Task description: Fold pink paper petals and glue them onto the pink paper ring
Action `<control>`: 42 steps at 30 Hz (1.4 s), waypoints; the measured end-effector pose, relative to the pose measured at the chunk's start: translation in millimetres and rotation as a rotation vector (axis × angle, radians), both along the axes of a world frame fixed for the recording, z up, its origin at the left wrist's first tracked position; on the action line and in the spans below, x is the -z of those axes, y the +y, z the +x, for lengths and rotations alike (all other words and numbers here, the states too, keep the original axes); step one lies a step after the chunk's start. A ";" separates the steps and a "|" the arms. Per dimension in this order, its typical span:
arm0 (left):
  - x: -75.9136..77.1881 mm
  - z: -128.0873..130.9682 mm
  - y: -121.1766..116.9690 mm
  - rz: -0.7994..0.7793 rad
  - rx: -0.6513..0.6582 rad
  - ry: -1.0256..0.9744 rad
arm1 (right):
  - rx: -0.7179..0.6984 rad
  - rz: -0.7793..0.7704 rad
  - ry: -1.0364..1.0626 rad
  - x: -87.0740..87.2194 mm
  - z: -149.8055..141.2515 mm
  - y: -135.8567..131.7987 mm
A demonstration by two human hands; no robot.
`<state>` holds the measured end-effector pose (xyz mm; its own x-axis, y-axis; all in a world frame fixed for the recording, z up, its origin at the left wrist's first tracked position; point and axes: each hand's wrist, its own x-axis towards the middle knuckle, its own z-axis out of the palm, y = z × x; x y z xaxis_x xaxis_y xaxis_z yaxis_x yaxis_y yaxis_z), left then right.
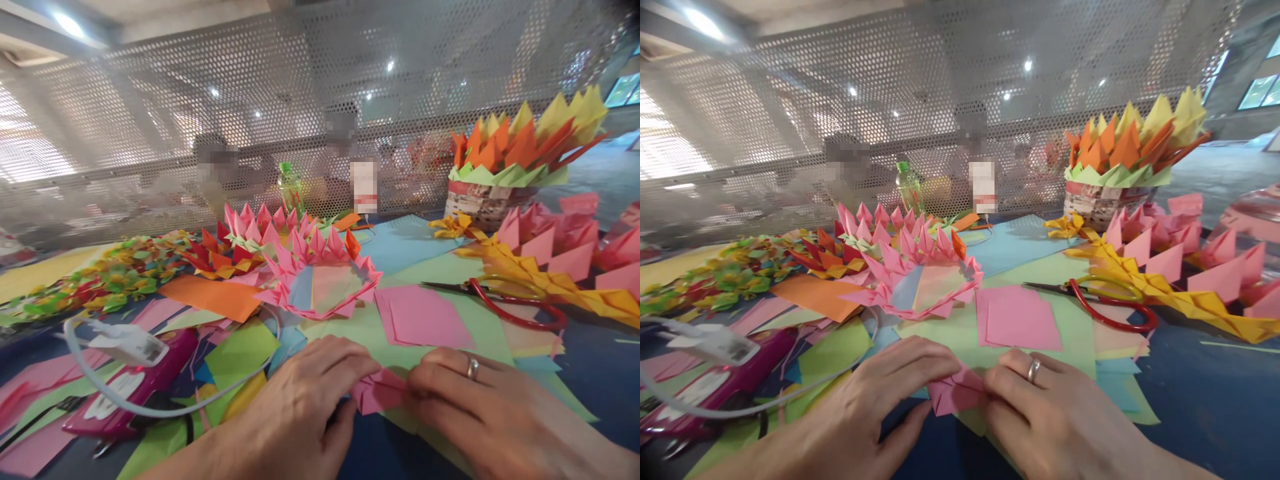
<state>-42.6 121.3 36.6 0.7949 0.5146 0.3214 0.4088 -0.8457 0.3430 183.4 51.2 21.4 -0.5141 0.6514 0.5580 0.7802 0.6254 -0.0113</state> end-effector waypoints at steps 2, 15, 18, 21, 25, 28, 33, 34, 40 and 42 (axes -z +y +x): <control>0.5 -0.6 -0.5 0.004 0.017 0.001 | 0.008 -0.015 -0.013 1.5 1.1 0.0; 9.6 3.6 1.5 -0.176 0.103 -0.032 | 0.020 0.078 0.014 2.5 -4.3 -1.4; 13.9 6.8 -0.7 -0.180 0.100 -0.068 | -0.014 0.027 -0.026 4.9 -4.9 1.2; 17.4 8.7 -2.2 -0.175 0.090 -0.104 | -0.036 -0.010 -0.066 1.0 -4.6 3.4; 19.6 9.5 -2.1 -0.179 0.077 -0.137 | -0.057 -0.046 -0.096 -11.3 -5.3 1.6; 19.3 10.1 -2.3 -0.189 0.074 -0.148 | -0.079 -0.045 -0.103 -17.3 -5.4 -0.1; 18.5 12.0 -3.1 -0.215 0.067 -0.167 | -0.121 0.071 -0.089 -17.6 -7.6 3.9; 18.8 12.4 -3.0 -0.216 0.066 -0.173 | -0.128 0.115 -0.082 -17.5 -8.7 4.8; 12.6 11.4 -5.5 -0.155 0.073 -0.138 | -0.095 0.144 -0.182 -13.2 -10.9 3.0; 5.5 8.9 -7.7 -0.100 0.111 -0.092 | -0.090 0.135 -0.172 -6.0 -7.7 3.3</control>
